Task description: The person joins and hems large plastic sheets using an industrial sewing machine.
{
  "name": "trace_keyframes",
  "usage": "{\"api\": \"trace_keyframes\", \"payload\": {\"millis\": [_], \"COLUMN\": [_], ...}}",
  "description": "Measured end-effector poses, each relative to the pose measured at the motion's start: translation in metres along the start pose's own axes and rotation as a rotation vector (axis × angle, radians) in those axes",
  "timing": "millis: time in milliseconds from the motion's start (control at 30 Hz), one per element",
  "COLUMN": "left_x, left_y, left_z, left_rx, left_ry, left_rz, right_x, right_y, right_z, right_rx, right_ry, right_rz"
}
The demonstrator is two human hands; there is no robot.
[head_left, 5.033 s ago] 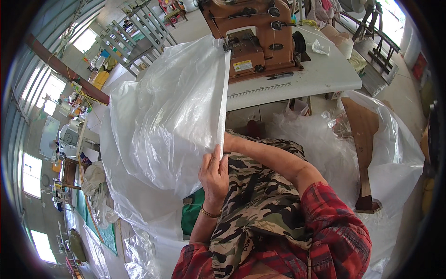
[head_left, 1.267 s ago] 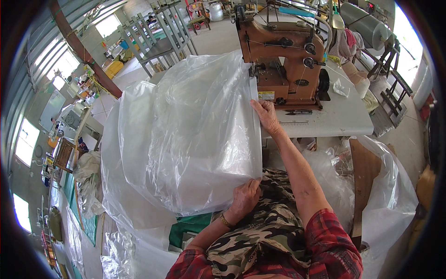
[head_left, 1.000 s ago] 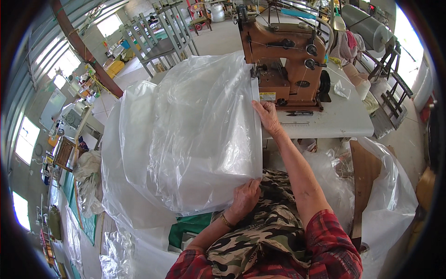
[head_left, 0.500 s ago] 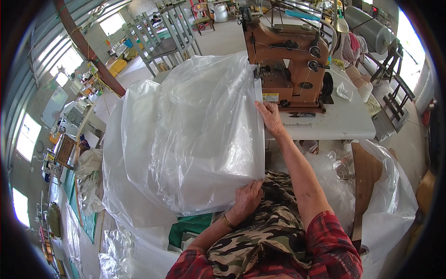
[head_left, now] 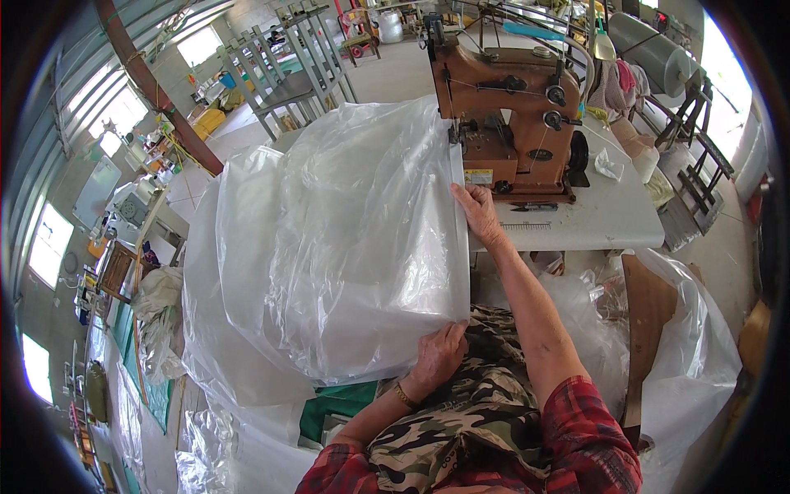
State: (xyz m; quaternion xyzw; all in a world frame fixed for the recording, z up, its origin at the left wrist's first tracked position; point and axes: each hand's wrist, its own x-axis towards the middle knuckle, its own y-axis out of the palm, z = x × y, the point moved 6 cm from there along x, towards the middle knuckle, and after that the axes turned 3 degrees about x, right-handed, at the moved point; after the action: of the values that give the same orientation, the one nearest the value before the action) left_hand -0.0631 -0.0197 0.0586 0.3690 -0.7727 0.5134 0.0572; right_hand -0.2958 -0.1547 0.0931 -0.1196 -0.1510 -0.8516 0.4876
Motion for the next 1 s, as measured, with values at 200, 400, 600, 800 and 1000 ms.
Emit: {"api": "trace_keyframes", "payload": {"millis": [200, 400, 600, 800, 1000], "left_x": [-0.001, 0.002, 0.001, -0.002, 0.002], "left_y": [0.001, 0.005, 0.006, 0.008, 0.003], "left_z": [0.001, 0.006, 0.008, 0.01, 0.004], "left_rx": [0.006, 0.016, -0.007, 0.024, -0.003], "left_ry": [-0.004, -0.006, -0.022, -0.037, -0.025], "left_rz": [0.018, 0.029, 0.022, 0.053, 0.012], "right_x": [0.001, -0.002, -0.001, -0.003, -0.002], "right_y": [0.0, 0.003, 0.002, 0.006, 0.007], "right_z": [-0.003, 0.006, -0.005, -0.005, -0.005], "right_rx": [-0.095, -0.033, -0.051, 0.05, 0.083], "right_ry": [-0.06, -0.046, 0.008, 0.008, 0.001], "right_rz": [-0.006, 0.018, 0.037, 0.054, 0.035]}}
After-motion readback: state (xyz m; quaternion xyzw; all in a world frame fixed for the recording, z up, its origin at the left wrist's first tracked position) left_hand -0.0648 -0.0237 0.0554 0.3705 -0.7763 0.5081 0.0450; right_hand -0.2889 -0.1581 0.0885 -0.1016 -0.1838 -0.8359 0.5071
